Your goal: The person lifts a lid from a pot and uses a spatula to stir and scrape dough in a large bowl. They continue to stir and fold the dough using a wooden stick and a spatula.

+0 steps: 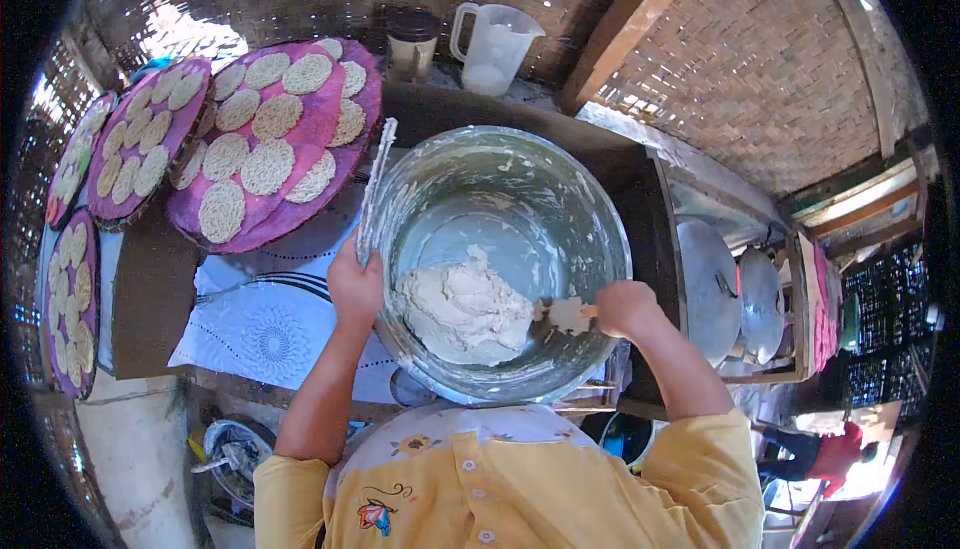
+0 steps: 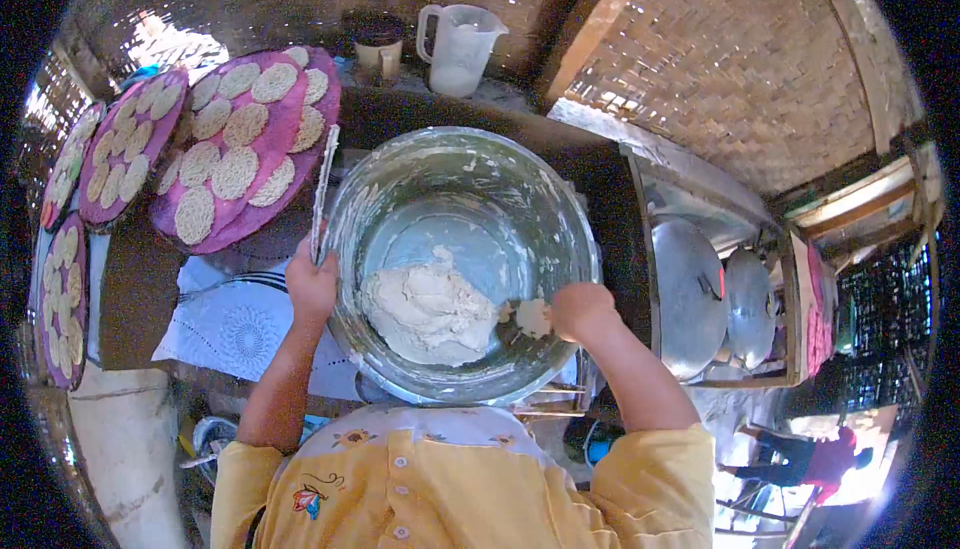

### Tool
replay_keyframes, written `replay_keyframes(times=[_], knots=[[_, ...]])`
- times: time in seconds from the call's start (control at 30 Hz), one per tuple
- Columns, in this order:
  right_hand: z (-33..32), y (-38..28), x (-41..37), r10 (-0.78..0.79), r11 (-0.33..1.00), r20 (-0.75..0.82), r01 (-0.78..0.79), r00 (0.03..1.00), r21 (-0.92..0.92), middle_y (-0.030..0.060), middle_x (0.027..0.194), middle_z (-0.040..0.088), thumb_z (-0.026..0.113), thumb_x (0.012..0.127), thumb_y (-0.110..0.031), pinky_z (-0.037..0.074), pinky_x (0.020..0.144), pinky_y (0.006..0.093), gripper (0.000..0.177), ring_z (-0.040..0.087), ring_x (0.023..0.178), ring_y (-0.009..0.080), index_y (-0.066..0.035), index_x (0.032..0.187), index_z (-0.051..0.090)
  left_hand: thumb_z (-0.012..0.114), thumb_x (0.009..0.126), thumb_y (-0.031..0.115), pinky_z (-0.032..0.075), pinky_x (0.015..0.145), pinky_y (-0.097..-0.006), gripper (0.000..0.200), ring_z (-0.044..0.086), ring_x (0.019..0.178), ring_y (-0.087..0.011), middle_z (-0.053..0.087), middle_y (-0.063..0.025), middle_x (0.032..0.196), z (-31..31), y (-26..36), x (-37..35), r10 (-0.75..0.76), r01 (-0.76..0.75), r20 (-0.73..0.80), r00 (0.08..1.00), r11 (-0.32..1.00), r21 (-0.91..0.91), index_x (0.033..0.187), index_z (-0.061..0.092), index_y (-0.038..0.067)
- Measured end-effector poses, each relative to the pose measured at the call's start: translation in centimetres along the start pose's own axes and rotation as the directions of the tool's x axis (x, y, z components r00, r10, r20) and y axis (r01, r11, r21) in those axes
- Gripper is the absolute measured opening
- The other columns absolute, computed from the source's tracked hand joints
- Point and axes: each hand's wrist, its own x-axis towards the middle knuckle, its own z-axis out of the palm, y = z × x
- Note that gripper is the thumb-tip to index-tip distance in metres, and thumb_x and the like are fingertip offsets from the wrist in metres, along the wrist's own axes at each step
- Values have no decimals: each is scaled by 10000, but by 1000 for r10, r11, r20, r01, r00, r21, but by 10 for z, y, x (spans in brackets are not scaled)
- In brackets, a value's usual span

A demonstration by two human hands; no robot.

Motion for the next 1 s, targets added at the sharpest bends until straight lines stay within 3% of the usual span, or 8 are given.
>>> replay_keyframes(times=[0.13,0.27,0.37,0.43,0.57,0.73,0.83,1.0], knots=[[13,-11,16,13,991,-126,4,992,137,159,960,647,545,760,-165,508,764,393,236,626,911,307,-41,915,672,552,745,71,459,785,-362,385,614,881,-338,626,-212,948,3,-2,0,15,-15,-27,1000,1000,6,1124,555,8],[4,-10,18,89,963,-104,-59,991,263,161,974,644,555,741,-167,508,769,390,241,623,916,312,-34,905,672,556,747,67,460,780,-354,371,622,874,-320,635,-194,941,2,1,1,-45,45,4,999,999,-22,1114,560,11],[1,-27,13,-16,991,-159,37,987,128,161,892,657,578,748,-189,519,721,388,207,638,872,302,-50,859,684,558,743,65,461,776,-351,370,626,866,-308,639,-189,938,4,-4,1,31,-32,-31,999,999,-19,1110,561,15],[-3,-57,-2,-206,975,-359,224,910,7,148,838,662,578,737,-163,522,693,382,171,648,820,290,-58,817,687,560,740,62,461,775,-352,379,627,865,-305,640,-189,936,5,-7,2,30,-31,-20,999,999,-18,1116,558,15],[-38,-48,-38,-311,950,-427,286,849,-124,138,798,658,566,708,-130,525,646,388,133,654,752,277,-65,743,677,560,733,57,460,772,-352,394,627,863,-308,640,-189,936,-1,1,-1,15,-14,-10,1000,1000,15,1125,556,17],[-26,-2,-38,164,977,-470,-75,867,202,146,850,664,551,753,-147,522,677,382,180,654,796,285,-52,827,685,554,731,49,456,780,-361,396,620,877,-322,636,-195,946,0,3,-1,25,-24,-17,1000,1000,8,1127,558,22],[15,-5,-7,199,952,-277,-118,940,283,163,917,655,529,781,-159,512,740,386,215,641,867,293,-48,884,681,555,732,48,455,786,-365,394,616,887,-328,634,-197,953,-3,9,-1,22,-22,-5,1000,1000,12,1125,560,24],[54,-26,31,236,904,-242,-122,941,409,168,968,644,501,804,-169,498,792,390,242,625,925,301,-53,926,675,558,734,56,452,798,-368,392,612,900,-333,630,-203,966,0,-1,1,-3,3,1,1000,1000,0,1125,558,20]])
